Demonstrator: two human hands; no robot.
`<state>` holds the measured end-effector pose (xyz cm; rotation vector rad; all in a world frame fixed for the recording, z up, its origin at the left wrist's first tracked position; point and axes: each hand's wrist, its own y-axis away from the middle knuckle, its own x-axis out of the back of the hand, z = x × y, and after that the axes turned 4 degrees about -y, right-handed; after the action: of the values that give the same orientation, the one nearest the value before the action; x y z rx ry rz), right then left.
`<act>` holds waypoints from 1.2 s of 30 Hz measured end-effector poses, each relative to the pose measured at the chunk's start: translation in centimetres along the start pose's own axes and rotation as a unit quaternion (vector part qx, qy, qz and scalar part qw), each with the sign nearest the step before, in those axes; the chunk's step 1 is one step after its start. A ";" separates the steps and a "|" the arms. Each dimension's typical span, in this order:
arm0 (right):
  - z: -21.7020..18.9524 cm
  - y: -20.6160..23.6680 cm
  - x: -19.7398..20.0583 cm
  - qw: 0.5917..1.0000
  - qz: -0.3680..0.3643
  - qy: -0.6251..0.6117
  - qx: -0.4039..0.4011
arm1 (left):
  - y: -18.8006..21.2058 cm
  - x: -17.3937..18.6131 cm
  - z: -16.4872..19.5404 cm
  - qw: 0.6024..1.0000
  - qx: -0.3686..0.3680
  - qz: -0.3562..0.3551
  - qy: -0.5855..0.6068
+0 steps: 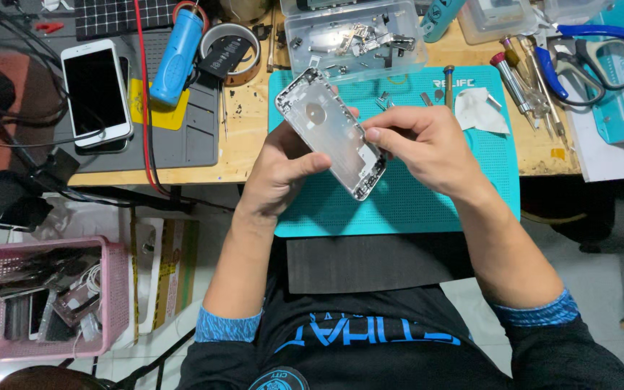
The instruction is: The person applies adhesive from a blue bottle onto the back of a white phone, wipes the phone body and its inner frame with a tissue, peels residue from the frame, and uses a screwdriver to unscrew and re-tighten small screws on the phone chassis on a teal repair mat.
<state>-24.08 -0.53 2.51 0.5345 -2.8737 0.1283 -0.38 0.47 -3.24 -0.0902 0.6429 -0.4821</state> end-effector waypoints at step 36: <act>-1.3 0.9 0.3 0.946 -0.008 0.248 0.207 | 0.2 -0.7 1.0 0.989 -0.121 0.034 -0.082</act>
<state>-24.45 0.36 3.84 0.5058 -2.3457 0.7620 -0.20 0.92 -2.12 -0.3331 0.5393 -0.3255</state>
